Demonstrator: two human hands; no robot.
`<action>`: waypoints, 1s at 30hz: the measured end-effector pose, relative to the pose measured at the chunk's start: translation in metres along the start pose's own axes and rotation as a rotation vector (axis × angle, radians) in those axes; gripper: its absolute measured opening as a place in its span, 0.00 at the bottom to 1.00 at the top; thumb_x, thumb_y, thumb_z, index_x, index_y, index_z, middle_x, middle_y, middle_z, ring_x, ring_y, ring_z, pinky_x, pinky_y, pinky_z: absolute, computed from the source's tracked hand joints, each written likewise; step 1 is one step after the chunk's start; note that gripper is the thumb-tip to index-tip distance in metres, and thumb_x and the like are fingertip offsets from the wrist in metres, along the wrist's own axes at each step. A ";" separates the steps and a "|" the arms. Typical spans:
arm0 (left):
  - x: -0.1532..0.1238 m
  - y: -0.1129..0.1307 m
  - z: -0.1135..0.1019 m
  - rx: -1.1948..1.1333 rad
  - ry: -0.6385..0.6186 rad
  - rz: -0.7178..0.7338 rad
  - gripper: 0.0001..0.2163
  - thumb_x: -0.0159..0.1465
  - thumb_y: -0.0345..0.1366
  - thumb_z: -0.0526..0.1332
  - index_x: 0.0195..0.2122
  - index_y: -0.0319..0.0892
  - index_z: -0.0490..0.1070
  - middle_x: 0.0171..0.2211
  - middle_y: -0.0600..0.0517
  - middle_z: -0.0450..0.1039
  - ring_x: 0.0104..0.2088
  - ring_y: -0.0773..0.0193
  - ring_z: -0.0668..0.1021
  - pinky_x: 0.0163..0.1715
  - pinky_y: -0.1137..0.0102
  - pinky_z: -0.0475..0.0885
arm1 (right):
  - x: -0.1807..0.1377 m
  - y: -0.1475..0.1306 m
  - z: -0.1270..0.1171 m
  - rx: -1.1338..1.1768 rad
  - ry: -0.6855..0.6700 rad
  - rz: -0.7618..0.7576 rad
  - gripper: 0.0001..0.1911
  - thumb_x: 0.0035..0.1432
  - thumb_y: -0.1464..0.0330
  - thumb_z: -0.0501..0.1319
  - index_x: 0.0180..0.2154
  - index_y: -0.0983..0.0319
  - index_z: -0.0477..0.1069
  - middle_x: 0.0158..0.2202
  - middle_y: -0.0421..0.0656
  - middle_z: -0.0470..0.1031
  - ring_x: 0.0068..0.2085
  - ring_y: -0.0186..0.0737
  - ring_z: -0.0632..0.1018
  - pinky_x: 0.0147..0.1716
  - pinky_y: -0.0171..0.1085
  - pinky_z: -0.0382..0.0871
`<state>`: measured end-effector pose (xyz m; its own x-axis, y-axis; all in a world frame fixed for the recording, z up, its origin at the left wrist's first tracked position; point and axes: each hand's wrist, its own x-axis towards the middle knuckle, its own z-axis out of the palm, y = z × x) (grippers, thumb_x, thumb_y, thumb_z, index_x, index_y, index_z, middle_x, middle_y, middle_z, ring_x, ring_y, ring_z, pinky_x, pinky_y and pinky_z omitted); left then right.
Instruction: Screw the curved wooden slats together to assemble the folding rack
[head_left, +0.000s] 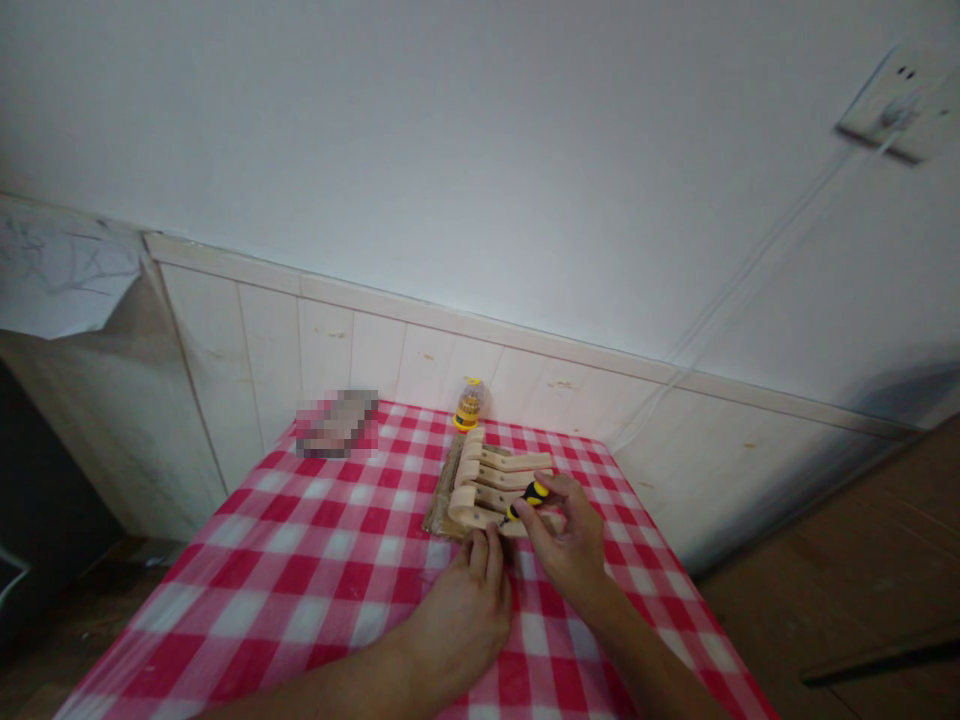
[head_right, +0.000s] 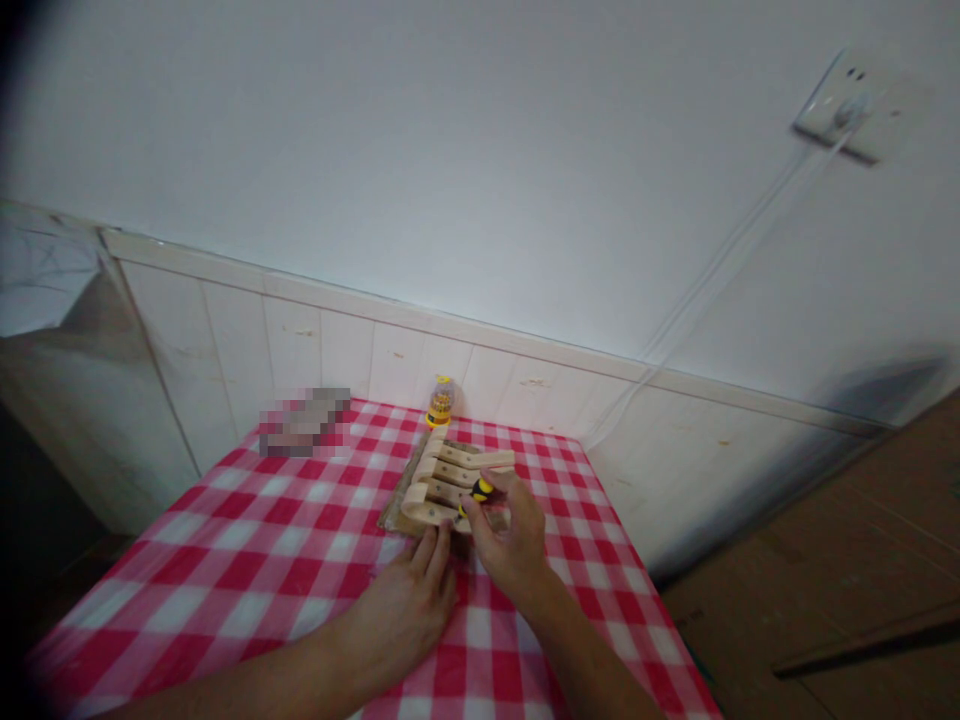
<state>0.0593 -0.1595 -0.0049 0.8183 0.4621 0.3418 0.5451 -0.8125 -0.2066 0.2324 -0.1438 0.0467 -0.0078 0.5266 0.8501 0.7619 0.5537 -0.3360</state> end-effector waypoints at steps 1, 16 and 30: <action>0.000 0.000 0.000 0.000 0.000 0.005 0.15 0.73 0.35 0.60 0.52 0.29 0.80 0.61 0.22 0.72 0.60 0.36 0.78 0.52 0.48 0.76 | -0.001 0.000 0.000 0.018 -0.012 0.005 0.16 0.63 0.71 0.68 0.52 0.56 0.74 0.41 0.44 0.83 0.38 0.43 0.86 0.36 0.40 0.86; 0.000 0.000 -0.002 0.023 0.009 0.011 0.15 0.72 0.35 0.61 0.51 0.29 0.80 0.59 0.22 0.73 0.59 0.35 0.79 0.52 0.48 0.76 | -0.001 -0.001 0.000 0.072 -0.042 0.065 0.16 0.64 0.71 0.67 0.53 0.55 0.74 0.40 0.44 0.85 0.35 0.42 0.87 0.35 0.39 0.86; 0.001 0.000 0.000 0.030 -0.006 0.012 0.15 0.72 0.36 0.61 0.52 0.30 0.80 0.60 0.23 0.73 0.60 0.36 0.79 0.51 0.48 0.76 | -0.004 0.001 0.002 -0.003 0.024 0.066 0.15 0.63 0.68 0.68 0.51 0.56 0.75 0.39 0.44 0.85 0.34 0.43 0.87 0.34 0.40 0.86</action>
<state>0.0600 -0.1590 -0.0045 0.8256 0.4548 0.3339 0.5407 -0.8069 -0.2377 0.2320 -0.1438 0.0420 0.0585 0.5461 0.8357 0.7624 0.5160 -0.3905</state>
